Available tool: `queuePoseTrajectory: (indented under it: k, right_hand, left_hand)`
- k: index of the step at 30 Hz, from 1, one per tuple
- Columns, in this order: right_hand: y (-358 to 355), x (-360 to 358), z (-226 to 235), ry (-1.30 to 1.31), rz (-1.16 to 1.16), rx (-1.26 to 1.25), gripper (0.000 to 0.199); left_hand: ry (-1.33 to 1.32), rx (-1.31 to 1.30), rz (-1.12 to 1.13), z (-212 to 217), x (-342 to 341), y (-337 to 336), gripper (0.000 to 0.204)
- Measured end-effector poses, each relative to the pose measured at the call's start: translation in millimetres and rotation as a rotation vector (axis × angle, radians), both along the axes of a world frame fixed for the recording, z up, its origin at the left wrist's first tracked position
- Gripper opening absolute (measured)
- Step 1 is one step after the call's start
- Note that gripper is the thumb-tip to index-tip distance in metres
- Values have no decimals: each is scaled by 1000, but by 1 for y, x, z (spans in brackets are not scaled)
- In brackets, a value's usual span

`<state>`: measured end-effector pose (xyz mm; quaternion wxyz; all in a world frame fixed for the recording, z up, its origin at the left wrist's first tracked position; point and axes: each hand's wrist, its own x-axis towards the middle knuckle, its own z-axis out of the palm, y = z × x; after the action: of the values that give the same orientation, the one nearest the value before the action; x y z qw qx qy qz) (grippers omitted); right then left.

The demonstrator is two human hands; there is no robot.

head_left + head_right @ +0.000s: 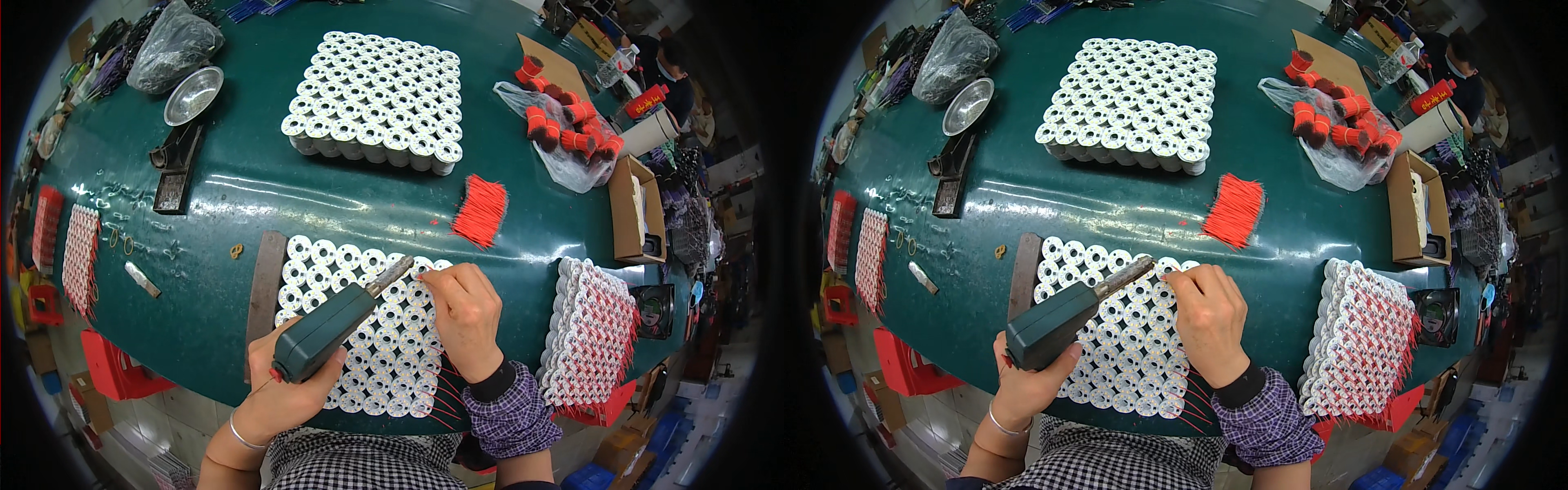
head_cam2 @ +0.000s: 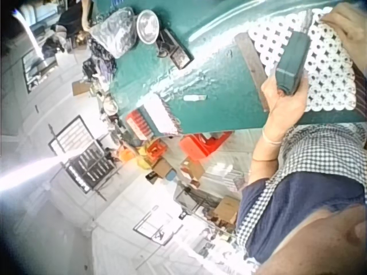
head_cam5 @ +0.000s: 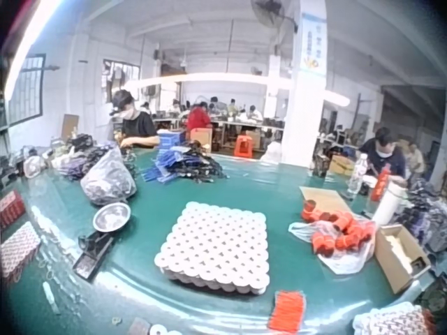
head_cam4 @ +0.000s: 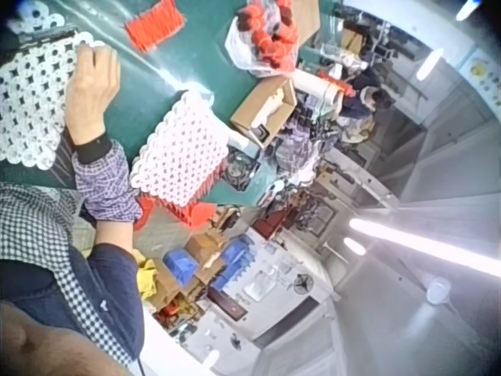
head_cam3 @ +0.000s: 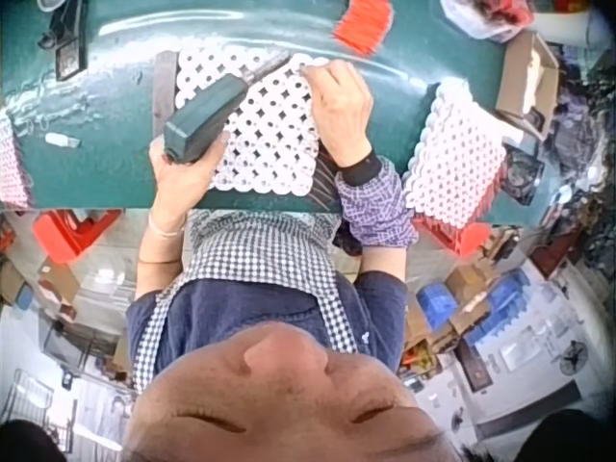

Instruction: The person attaches wires to a panel of LED circuit boards using a handheld soldering tool, moves the finished panel onto a stack to the side, and solders wires onto another panel of LED boards.

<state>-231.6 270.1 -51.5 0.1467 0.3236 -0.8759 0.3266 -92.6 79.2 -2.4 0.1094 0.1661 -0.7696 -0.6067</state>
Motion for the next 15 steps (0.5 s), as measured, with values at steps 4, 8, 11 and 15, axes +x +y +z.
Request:
queuePoseTrajectory:
  k: [4,8,11,15]
  right_hand:
    - [-2,0,0,13,-5,-2,13]
    - [-3,1,1,8,-3,10,13]
    - [-3,0,2,9,-1,20,13]
    - [-2,-1,2,7,16,34,15]
  left_hand:
    - [-63,-4,-35,-1,1,0,14]
    - [-57,0,-32,-2,1,0,13]
    - [-56,11,-34,-4,1,1,12]
    - [-66,-1,-50,-5,1,1,12]
